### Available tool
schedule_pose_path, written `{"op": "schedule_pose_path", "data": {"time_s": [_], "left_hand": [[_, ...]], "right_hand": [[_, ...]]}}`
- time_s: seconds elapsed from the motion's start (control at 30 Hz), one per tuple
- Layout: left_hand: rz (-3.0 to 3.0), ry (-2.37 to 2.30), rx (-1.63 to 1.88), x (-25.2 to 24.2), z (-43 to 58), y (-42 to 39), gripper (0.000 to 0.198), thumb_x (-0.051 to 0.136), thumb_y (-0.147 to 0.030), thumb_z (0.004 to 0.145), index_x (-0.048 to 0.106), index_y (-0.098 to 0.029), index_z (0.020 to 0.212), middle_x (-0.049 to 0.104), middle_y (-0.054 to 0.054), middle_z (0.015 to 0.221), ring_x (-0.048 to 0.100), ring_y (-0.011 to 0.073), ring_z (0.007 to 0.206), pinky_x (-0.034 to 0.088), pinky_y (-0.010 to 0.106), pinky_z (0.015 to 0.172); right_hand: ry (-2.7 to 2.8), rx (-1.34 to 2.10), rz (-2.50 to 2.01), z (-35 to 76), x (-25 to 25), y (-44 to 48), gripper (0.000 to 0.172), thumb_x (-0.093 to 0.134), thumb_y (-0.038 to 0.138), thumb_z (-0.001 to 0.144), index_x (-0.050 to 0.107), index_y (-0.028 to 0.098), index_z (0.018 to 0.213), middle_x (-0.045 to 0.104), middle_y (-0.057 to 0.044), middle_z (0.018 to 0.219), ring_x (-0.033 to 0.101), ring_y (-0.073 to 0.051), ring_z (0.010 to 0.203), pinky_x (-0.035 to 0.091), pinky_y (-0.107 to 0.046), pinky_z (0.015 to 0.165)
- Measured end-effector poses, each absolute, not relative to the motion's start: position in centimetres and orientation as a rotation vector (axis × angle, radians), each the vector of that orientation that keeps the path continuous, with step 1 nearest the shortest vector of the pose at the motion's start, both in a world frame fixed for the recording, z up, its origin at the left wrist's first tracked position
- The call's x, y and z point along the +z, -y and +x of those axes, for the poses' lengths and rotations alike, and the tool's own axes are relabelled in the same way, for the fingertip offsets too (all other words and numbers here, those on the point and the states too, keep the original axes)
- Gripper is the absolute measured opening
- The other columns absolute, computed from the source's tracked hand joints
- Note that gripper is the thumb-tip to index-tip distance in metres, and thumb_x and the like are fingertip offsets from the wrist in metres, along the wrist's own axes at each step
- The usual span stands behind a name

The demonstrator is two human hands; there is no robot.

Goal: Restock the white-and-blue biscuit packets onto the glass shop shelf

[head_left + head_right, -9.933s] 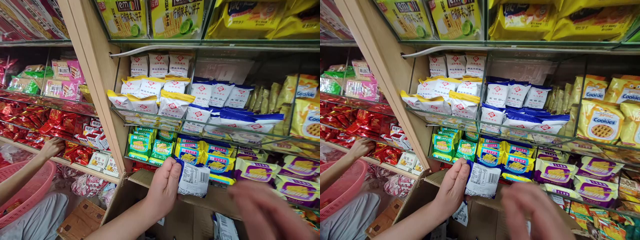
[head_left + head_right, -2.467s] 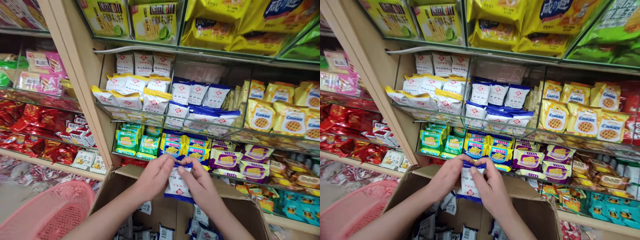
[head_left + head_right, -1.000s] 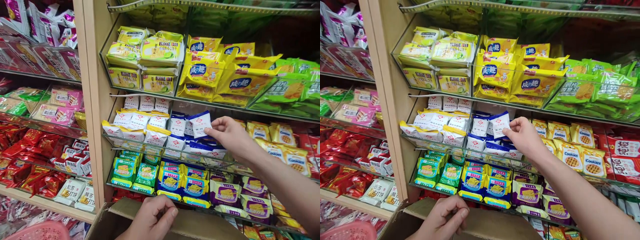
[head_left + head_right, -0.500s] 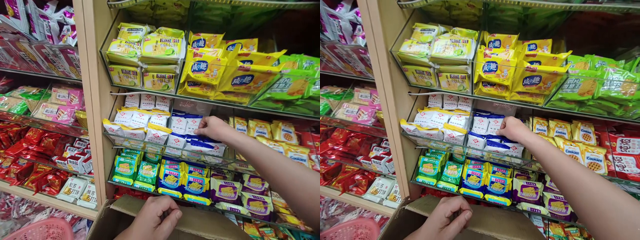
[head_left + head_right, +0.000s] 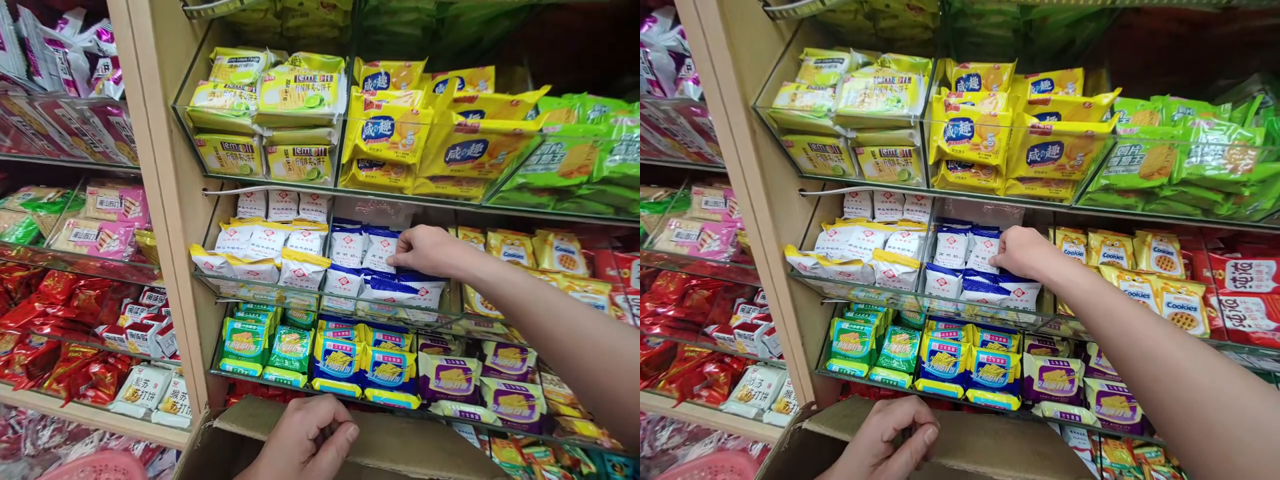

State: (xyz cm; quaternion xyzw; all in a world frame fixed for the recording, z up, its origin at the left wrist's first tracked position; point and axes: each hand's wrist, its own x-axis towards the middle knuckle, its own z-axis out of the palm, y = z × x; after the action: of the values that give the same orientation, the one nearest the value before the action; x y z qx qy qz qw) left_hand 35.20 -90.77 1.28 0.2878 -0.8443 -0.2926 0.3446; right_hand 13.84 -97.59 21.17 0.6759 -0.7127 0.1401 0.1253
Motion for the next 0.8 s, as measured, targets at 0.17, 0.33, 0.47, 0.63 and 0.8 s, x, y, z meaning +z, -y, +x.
{"op": "schedule_pose_path", "data": {"time_s": [0.17, 0.33, 0.47, 0.63, 0.8], "left_hand": [[0.728, 2.207, -0.697, 1.3, 35.2, 90.7, 0.020, 0.041, -0.025, 0.083, 0.051, -0.016, 0.067, 0.054, 0.001, 0.055, 0.050, 0.0096, 0.052, 0.036, 0.017, 0.049], [0.722, 2.211, -0.681, 1.4, 35.2, 90.7, 0.020, 0.041, -0.025, 0.083, 0.051, -0.016, 0.068, 0.054, 0.001, 0.055, 0.049, 0.0095, 0.052, 0.036, 0.017, 0.049], [0.739, 2.207, -0.711, 1.2, 35.2, 90.6, 0.020, 0.041, -0.025, 0.083, 0.050, -0.016, 0.068, 0.053, 0.000, 0.054, 0.049, 0.0094, 0.051, 0.035, 0.017, 0.048], [0.756, 2.207, -0.725, 1.4, 35.3, 90.5, 0.021, 0.041, -0.026, 0.084, 0.051, -0.016, 0.069, 0.054, 0.001, 0.056, 0.050, 0.0098, 0.052, 0.035, 0.018, 0.049], [0.775, 2.200, -0.740, 1.5, 35.3, 90.4, 0.022, 0.041, -0.027, 0.085, 0.051, -0.017, 0.069, 0.054, 0.000, 0.057, 0.049, 0.0097, 0.054, 0.036, 0.019, 0.052]], "right_hand": [[2.016, 0.506, 2.009, 14.0, 21.2, 98.4, 0.017, 0.064, 0.032, 0.064, 0.052, 0.021, 0.060, 0.061, 0.000, 0.068, 0.054, -0.015, 0.064, 0.036, -0.024, 0.053], [2.005, 0.495, 2.086, 13.6, 21.1, 98.8, 0.014, 0.063, 0.030, 0.066, 0.053, 0.021, 0.063, 0.061, 0.002, 0.065, 0.053, -0.012, 0.059, 0.037, -0.022, 0.051], [2.023, 0.415, 2.094, 13.7, 21.2, 98.6, 0.015, 0.067, 0.027, 0.062, 0.053, 0.021, 0.058, 0.059, 0.002, 0.061, 0.052, -0.013, 0.058, 0.035, -0.023, 0.049], [2.023, 0.369, 2.063, 13.8, 21.5, 97.7, 0.018, 0.067, 0.029, 0.061, 0.052, 0.021, 0.056, 0.058, 0.000, 0.062, 0.053, -0.015, 0.060, 0.035, -0.025, 0.050], [1.862, 0.474, 1.779, 13.4, 20.8, 95.3, 0.016, 0.056, 0.033, 0.072, 0.050, 0.021, 0.063, 0.060, -0.005, 0.064, 0.057, -0.023, 0.067, 0.034, -0.029, 0.054]]}}
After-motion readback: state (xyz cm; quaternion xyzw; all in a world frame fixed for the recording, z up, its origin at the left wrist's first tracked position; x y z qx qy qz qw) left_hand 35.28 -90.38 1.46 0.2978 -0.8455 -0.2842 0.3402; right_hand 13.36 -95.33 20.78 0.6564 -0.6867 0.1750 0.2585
